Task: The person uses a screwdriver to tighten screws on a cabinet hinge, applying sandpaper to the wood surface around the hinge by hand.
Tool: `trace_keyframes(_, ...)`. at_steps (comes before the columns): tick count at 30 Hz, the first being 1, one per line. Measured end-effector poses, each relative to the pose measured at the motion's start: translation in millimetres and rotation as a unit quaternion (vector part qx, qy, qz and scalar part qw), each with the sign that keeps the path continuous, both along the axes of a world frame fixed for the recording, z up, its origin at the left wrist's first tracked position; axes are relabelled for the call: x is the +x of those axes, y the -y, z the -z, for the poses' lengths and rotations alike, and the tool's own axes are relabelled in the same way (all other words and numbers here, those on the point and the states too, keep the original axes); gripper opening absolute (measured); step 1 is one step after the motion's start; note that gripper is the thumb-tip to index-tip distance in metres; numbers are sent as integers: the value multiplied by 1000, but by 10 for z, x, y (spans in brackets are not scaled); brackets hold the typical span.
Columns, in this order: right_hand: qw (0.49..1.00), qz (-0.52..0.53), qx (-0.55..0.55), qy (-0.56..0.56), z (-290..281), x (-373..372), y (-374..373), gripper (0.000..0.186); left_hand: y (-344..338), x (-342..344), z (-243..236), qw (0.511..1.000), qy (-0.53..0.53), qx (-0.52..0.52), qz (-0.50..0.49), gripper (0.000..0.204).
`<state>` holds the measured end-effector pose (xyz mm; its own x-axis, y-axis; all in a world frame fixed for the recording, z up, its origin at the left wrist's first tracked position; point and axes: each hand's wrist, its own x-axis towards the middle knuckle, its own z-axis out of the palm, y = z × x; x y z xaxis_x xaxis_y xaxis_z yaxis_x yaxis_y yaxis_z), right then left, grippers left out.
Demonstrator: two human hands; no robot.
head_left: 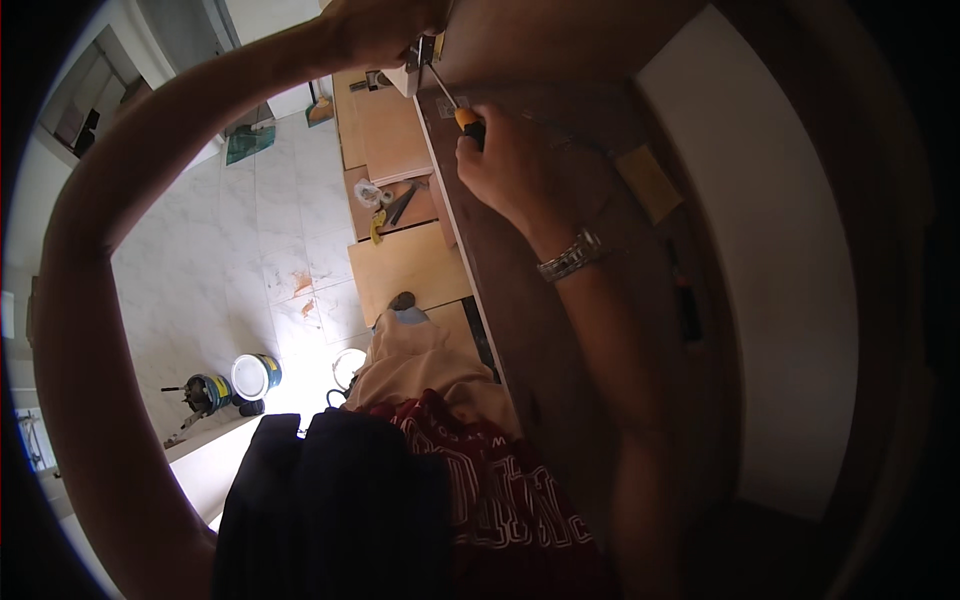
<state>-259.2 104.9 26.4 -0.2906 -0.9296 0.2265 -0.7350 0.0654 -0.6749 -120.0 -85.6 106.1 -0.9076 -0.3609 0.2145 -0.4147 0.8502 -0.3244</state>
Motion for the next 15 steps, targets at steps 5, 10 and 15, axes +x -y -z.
trace_keyframes(5, 974, -13, -106, -198, 180, 28, 43, 23, 31, -69, 439, 988, -144, -27, -39, 21)
trace_keyframes(10, 970, -2, -129, -204, 195, 28, -22, 26, 54, -153, 862, 902, -428, 57, -2, 22)
trace_keyframes(15, 964, 45, -11, -263, -10, 216, -114, 31, 299, -250, 1171, 843, -531, -39, 75, 52)
